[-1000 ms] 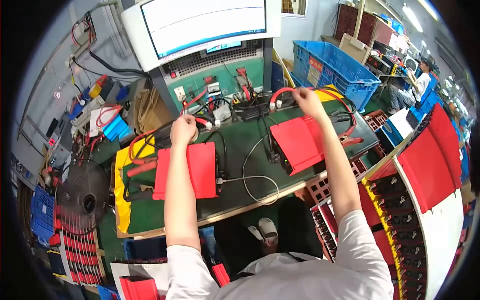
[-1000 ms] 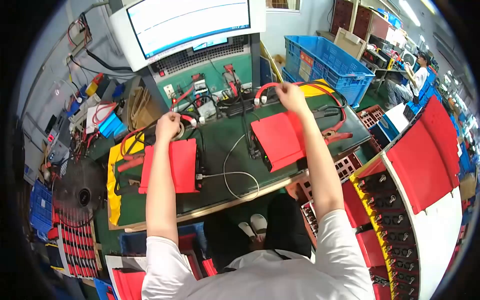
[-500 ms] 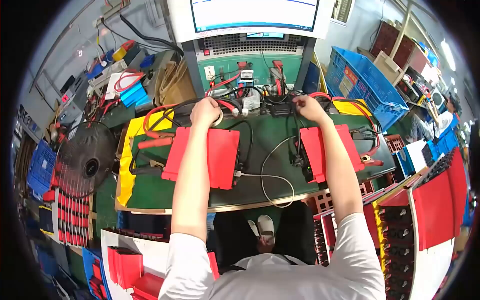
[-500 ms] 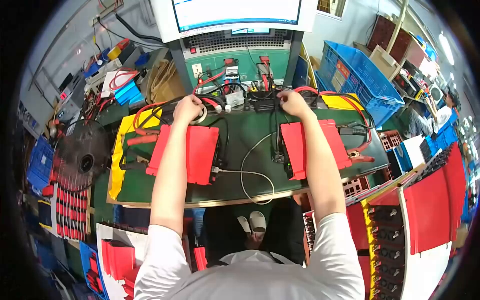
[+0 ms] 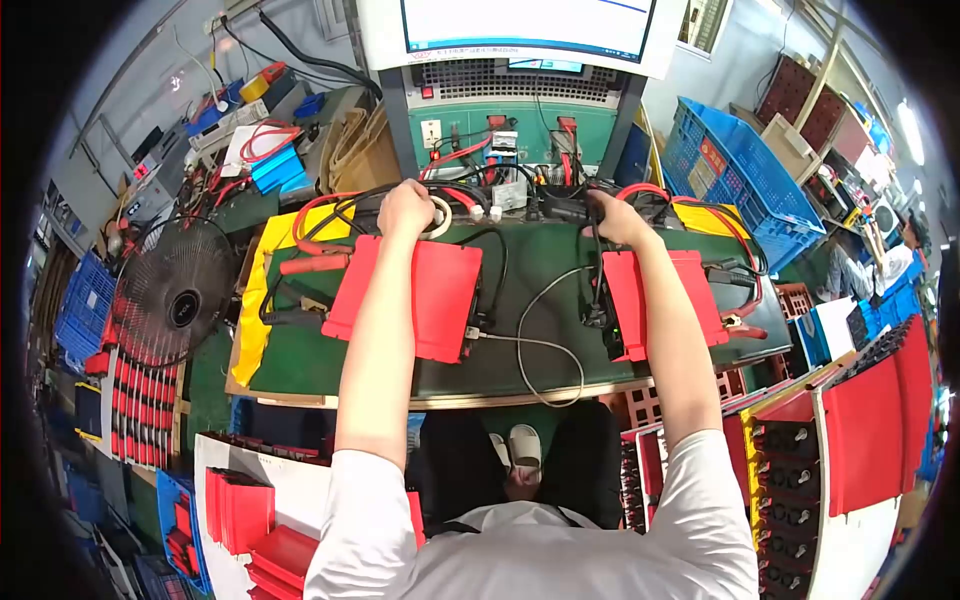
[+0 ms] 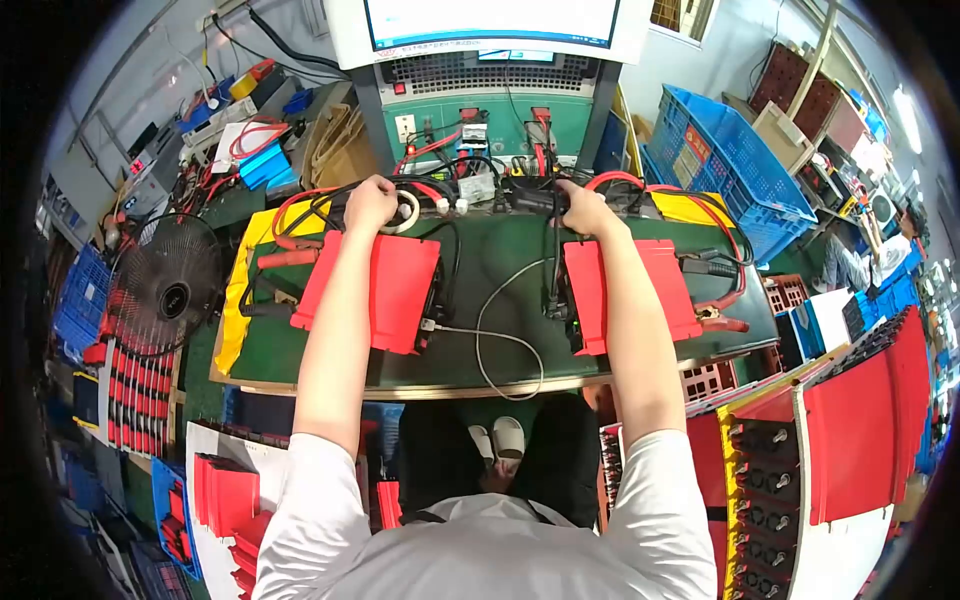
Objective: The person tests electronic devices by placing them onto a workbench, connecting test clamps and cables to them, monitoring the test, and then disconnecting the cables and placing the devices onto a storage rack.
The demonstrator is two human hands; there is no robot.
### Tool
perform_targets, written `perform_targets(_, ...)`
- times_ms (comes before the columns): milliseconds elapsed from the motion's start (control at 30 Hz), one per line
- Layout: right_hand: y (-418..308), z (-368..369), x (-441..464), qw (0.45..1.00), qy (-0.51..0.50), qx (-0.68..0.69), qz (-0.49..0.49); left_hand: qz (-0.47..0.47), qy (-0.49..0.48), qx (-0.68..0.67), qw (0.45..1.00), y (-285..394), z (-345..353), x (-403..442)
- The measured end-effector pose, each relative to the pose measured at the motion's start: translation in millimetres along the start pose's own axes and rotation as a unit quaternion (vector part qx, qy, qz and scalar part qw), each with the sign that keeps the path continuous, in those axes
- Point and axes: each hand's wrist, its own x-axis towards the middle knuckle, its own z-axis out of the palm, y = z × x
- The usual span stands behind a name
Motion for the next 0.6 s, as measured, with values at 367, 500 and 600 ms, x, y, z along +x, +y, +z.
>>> perform_targets(367, -17.6, -47.7, -20.6, 0.997, -0.035, 0.068, 0.025, 0.019, -0.017, 0.022, 0.999, -4.6, 3.3, 2.3)
perform_targets(500, -20.2, -66.9, -30.5, 0.997, -0.013, 0.075, 0.023, 0.031, -0.02, 0.012, 0.999, -8.0, 5.6, 5.5)
perform_targets(600, -20.2, -74.5, -31.5, 0.988, -0.043, 0.132, 0.061, 0.024, -0.025, 0.009, 0.999, -2.4, 1.1, 1.7)
